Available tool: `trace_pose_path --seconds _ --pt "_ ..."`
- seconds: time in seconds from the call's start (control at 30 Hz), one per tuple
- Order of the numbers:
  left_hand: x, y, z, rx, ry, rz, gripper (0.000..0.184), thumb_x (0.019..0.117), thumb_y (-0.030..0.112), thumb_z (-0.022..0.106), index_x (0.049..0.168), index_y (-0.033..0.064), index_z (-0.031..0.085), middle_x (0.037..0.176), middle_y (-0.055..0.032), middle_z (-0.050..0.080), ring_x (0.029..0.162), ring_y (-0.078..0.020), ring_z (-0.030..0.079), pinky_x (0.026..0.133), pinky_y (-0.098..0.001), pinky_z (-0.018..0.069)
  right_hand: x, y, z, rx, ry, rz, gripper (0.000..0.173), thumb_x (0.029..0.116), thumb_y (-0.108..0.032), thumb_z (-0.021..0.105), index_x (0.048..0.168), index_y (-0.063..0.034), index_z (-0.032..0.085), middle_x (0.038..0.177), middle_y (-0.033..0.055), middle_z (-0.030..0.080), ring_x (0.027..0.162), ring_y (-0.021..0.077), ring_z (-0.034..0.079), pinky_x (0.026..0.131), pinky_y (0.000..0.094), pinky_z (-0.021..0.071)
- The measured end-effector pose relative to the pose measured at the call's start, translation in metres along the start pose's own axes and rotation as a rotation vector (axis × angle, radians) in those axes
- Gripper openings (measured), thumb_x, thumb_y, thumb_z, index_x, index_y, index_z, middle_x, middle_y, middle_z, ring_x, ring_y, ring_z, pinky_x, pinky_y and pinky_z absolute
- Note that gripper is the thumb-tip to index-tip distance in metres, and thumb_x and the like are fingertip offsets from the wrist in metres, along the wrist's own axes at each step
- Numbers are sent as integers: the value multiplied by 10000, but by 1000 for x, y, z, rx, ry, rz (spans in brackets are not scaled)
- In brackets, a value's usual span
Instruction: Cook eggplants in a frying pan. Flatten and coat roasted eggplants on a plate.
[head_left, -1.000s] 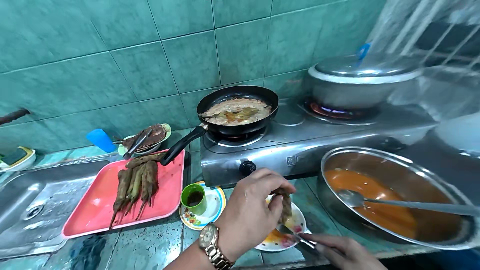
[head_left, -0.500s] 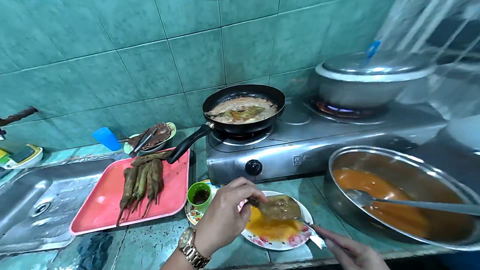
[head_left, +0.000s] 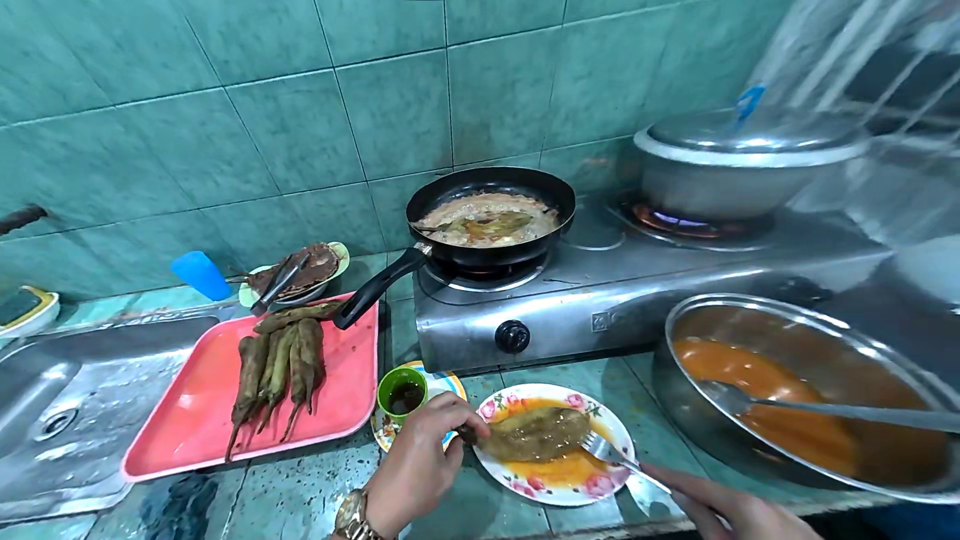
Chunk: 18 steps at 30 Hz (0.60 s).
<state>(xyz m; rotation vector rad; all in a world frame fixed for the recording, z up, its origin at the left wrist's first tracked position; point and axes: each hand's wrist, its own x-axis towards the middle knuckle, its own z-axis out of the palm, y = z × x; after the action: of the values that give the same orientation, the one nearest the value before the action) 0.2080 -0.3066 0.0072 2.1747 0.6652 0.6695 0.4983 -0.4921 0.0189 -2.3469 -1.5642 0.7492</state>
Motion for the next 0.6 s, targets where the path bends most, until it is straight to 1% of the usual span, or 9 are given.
trace_pose_path --seconds 0.07,0.13,0.23,0.33,0.43,0.5,0.6 --pt "-1 -2 -1 -24 6 -4 284 845 -129 603 1026 31 752 1114 -88 705 1041 -123 702 933 -280 606 -1 -1 -6 -40 -34 32 400 1068 -176 434 1389 -183 672 1207 237 723 1107 510 672 921 732 474" --pt "-2 -3 -1 -47 9 -5 286 845 -130 605 1030 32 753 1122 -84 704 1038 -119 703 931 -277 609 -5 0 -14 -103 -49 57 400 1064 -193 432 1376 -189 682 1209 242 720 1114 515 667 912 743 472" --pt "-2 -4 -1 -65 13 -6 288 840 -136 601 1026 26 751 1118 -84 706 1043 -121 702 929 -278 611 -11 -2 -30 -174 -48 52 388 1058 -194 440 1338 -176 707 1187 260 719 1098 530 663 879 756 473" --pt "-2 -4 -2 -90 17 -17 289 839 -131 594 1025 25 750 1124 -83 702 1054 -122 698 932 -281 610 -12 -9 -41 -172 -7 4 382 1042 -180 455 1317 -177 722 1134 267 731 1054 536 675 851 752 478" --pt "-1 -1 -3 -120 19 -35 280 842 -121 604 1027 29 752 1121 -75 701 1051 -116 699 927 -274 614 -1 -28 -37 -113 -22 -24 383 1052 -171 467 1357 -202 698 1146 250 736 1061 521 682 879 740 485" --pt "-1 0 -3 -128 19 -37 281 837 -120 601 1022 27 752 1117 -76 699 1045 -116 699 921 -274 616 10 -37 -25 -70 -46 -31 379 1052 -152 477 1354 -209 700 1149 236 738 1064 506 684 890 731 485" --pt "-1 -1 -2 -127 24 -44 278 842 -124 596 1024 21 748 1118 -80 698 1052 -116 697 931 -276 612 22 -40 -12 -98 -133 -4 382 1055 -157 484 1363 -236 695 1165 226 736 1092 493 677 909 714 484"
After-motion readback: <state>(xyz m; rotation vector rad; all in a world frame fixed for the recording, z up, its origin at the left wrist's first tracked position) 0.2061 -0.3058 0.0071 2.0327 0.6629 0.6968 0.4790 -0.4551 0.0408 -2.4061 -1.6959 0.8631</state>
